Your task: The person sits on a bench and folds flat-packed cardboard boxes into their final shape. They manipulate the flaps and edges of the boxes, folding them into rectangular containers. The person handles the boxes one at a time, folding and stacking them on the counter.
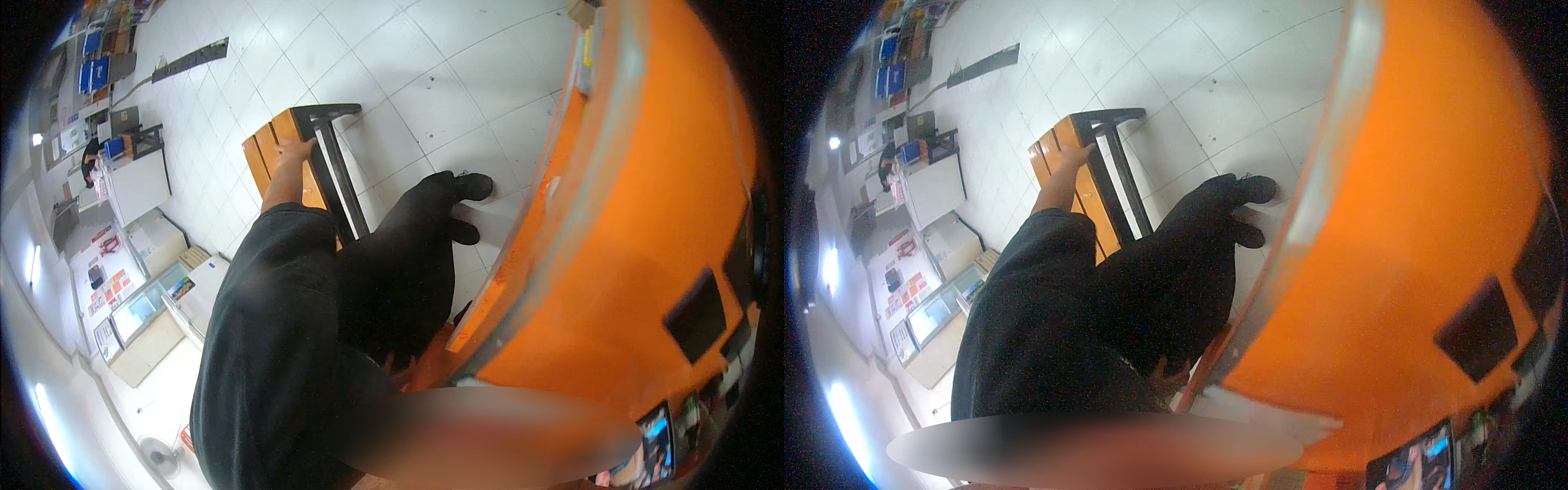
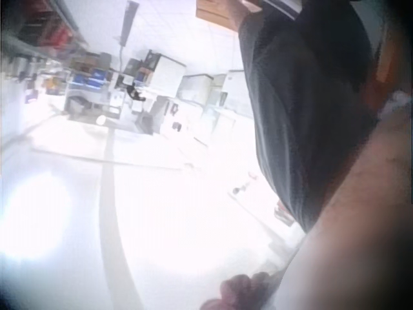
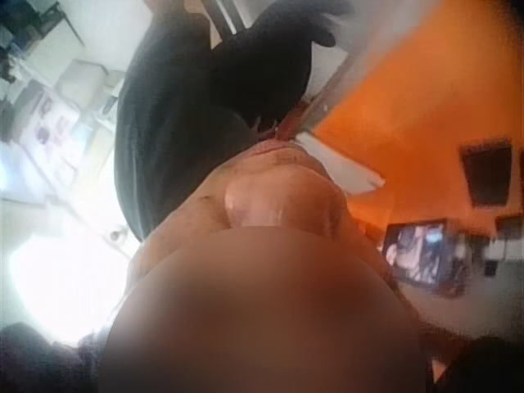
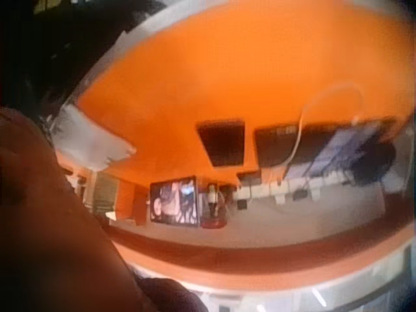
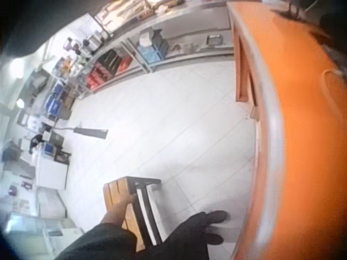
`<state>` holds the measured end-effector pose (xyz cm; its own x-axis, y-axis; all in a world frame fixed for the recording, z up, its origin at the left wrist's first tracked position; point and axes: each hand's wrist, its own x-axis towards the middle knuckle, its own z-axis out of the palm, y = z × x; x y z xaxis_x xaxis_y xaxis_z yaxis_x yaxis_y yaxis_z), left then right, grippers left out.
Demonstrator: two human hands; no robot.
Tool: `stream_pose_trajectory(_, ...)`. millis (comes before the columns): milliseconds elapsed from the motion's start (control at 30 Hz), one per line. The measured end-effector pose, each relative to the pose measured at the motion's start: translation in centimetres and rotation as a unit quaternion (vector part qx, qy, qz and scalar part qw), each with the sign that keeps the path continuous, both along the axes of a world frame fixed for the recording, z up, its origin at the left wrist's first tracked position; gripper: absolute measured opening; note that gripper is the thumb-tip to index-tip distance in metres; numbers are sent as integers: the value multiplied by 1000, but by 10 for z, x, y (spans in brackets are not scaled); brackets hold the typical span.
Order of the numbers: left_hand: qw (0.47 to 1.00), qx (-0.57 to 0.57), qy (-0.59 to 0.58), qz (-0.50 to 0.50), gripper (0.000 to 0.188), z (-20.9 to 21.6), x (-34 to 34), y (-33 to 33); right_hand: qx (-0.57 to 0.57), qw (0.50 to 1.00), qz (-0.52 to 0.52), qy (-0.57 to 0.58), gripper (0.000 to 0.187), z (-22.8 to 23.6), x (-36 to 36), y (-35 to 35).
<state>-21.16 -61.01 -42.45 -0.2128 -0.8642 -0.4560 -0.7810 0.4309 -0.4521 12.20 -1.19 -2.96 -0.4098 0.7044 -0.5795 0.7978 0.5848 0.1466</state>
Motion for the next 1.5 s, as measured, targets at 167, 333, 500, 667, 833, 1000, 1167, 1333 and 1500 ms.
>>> stream_pose_trajectory(167,989,-34,80,121,129,-76,59,-71,-27,999,11,-14,75,-35,1,9)
stream_pose_trajectory(333,982,-112,91,125,120,-8,46,1,-10,999,23,-31,77,-21,-1,5)
stream_pose_trajectory(500,990,-53,72,108,129,0,68,32,-30,999,32,-18,79,-28,-4,-17)
stream_pose_trajectory(667,953,248,174,10,130,37,39,147,-59,997,43,-2,81,-72,-33,-86)
stream_pose_trajectory(833,823,248,322,-397,92,71,-24,174,-66,996,58,15,82,-131,-68,-166)
stream_pose_trajectory(1000,784,149,345,-494,78,13,-40,122,-88,984,-22,156,95,-241,-57,-208)
stream_pose_trajectory(1167,765,182,371,-493,76,6,-39,117,-27,979,-39,198,100,-287,-22,-228)
stream_pose_trajectory(1333,779,221,480,-337,67,-8,-46,120,15,975,-76,206,100,-286,-43,-219)
stream_pose_trajectory(1500,695,296,605,-250,64,-4,-98,165,93,981,-19,172,94,-276,-96,-218)
